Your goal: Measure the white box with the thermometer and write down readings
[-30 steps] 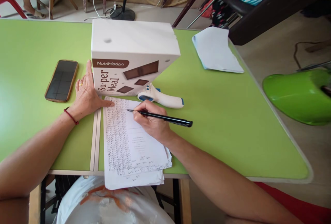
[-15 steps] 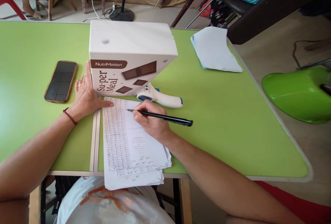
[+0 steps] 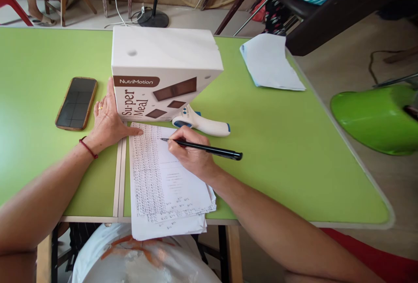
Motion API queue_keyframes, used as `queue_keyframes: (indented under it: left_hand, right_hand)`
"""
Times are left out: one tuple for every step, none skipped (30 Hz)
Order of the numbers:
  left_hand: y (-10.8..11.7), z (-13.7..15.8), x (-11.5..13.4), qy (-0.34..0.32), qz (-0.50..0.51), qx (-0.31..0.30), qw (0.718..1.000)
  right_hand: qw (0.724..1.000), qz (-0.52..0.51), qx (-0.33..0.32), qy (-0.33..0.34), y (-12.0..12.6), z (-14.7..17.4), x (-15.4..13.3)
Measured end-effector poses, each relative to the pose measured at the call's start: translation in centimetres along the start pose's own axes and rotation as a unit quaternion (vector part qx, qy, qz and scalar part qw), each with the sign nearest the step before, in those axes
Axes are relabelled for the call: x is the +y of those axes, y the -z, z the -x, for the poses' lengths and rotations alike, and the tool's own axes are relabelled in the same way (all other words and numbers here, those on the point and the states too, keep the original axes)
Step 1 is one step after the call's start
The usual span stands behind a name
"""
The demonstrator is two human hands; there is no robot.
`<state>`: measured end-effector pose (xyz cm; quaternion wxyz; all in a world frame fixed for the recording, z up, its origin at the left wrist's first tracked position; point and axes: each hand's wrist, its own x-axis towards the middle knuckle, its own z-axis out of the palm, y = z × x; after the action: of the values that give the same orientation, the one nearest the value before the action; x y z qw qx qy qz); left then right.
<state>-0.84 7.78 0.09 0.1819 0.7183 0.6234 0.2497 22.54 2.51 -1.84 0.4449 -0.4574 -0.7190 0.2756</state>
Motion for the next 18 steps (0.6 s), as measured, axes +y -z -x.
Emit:
queue_keyframes:
  left_hand:
    - [-0.02, 0.00, -0.03, -0.001, 0.001, 0.001, 1.000]
    - [-0.04, -0.01, -0.07, -0.003, 0.002, 0.002, 1.000]
    - [-0.07, -0.01, -0.13, -0.004, 0.004, 0.003, 1.000]
    - [-0.11, -0.02, -0.19, -0.005, 0.006, 0.005, 1.000]
    - [-0.14, -0.02, -0.25, -0.006, 0.007, 0.006, 1.000]
    - [-0.16, -0.03, -0.31, -0.007, 0.008, 0.007, 1.000]
    - [-0.18, -0.03, -0.36, -0.008, 0.009, 0.007, 1.000]
    - [-0.18, -0.04, -0.39, -0.010, 0.010, 0.007, 1.000]
    - [-0.16, -0.05, -0.41, -0.011, 0.011, 0.006, 1.000]
    - [-0.14, -0.05, -0.42, -0.011, 0.012, 0.005, 1.000]
    - [-0.10, -0.06, -0.41, -0.009, 0.012, 0.004, 1.000]
    - [-0.06, -0.06, -0.39, -0.008, 0.012, 0.003, 1.000]
    - [-0.01, -0.07, -0.36, -0.007, 0.012, 0.002, 1.000]
    - [0.04, -0.07, -0.32, -0.007, 0.012, 0.001, 1.000]
    - [0.09, -0.07, -0.29, -0.006, 0.011, -0.001, 1.000]
    - [0.13, -0.07, -0.25, -0.005, 0.011, -0.002, 1.000]
    - [0.17, -0.08, -0.23, -0.005, 0.010, -0.003, 1.000]
    - [0.19, -0.08, -0.22, -0.005, 0.010, -0.003, 1.000]
  right_hand:
    - [1.000, 0.000, 0.000, 0.000, 0.02, 0.00, 0.00]
    - [1.000, -0.002, 0.001, -0.002, 0.06, 0.00, -0.01]
    - [1.000, -0.004, 0.003, -0.005, 0.10, 0.00, -0.02]
    - [1.000, -0.008, 0.007, -0.009, 0.16, 0.00, -0.03]
    - [1.000, -0.012, 0.012, -0.012, 0.22, 0.00, -0.04]
    - [1.000, -0.016, 0.018, -0.015, 0.27, 0.00, -0.04]
    - [0.999, -0.018, 0.023, -0.016, 0.33, 0.00, -0.03]
    - [0.999, -0.019, 0.026, -0.017, 0.36, 0.00, -0.01]
    - [0.999, -0.019, 0.027, -0.017, 0.38, 0.00, 0.01]
    - [0.999, -0.019, 0.027, -0.018, 0.37, -0.01, 0.05]
    - [0.999, -0.019, 0.025, -0.018, 0.34, -0.01, 0.09]
    - [0.999, -0.019, 0.022, -0.018, 0.29, -0.01, 0.14]
    - [0.999, -0.020, 0.019, -0.017, 0.23, -0.01, 0.19]
    - [1.000, -0.022, 0.017, -0.014, 0.17, -0.01, 0.24]
    - [1.000, -0.025, 0.016, -0.010, 0.11, 0.00, 0.28]
    - [0.999, -0.027, 0.017, -0.005, 0.05, 0.01, 0.32]
    - [0.999, -0.028, 0.017, -0.003, 0.01, 0.03, 0.36]
    - [0.999, -0.028, 0.018, -0.002, -0.02, 0.05, 0.38]
